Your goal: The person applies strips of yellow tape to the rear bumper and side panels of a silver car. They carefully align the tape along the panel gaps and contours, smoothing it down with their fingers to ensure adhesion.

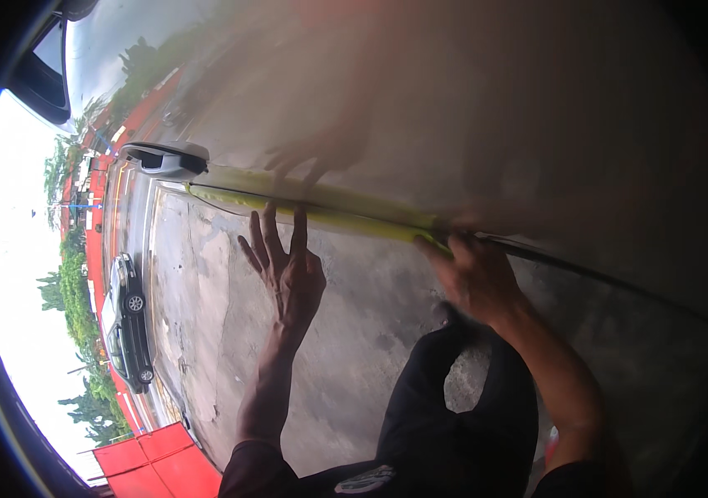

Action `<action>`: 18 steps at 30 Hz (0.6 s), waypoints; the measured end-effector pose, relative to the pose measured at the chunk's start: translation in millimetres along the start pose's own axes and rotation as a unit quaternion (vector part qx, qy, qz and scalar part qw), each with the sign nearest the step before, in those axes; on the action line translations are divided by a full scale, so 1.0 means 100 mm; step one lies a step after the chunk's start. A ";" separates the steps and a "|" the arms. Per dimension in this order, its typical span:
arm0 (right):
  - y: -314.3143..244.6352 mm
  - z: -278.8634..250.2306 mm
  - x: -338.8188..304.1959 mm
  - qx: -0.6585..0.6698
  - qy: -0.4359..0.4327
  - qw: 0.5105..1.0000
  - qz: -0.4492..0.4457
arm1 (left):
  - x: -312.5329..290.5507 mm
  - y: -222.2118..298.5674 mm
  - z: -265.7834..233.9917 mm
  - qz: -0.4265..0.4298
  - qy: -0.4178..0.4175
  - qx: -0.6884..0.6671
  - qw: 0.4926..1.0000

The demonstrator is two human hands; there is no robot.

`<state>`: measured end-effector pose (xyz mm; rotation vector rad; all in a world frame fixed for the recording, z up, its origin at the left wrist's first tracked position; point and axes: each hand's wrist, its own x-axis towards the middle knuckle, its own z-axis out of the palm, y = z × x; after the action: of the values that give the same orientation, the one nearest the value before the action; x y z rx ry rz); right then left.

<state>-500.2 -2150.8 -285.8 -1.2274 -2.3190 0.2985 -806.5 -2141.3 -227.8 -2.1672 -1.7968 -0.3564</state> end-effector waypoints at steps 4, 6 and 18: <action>0.09 0.03 -0.15 0.021 0.060 0.998 -0.014 | -0.01 -0.02 0.05 -0.014 -0.003 -0.005 1.000; 0.15 0.10 -0.19 0.082 0.106 0.991 -0.017 | -0.05 -0.07 0.16 -0.015 0.031 -0.016 0.999; 0.58 0.53 -0.51 0.214 0.296 0.901 -0.236 | -0.07 -0.02 0.38 0.003 0.208 0.024 0.978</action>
<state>-462.2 -2157.3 -371.4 -0.4275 -1.8001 0.2056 -810.0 -2133.0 -265.6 -1.8912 -1.5453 -0.6991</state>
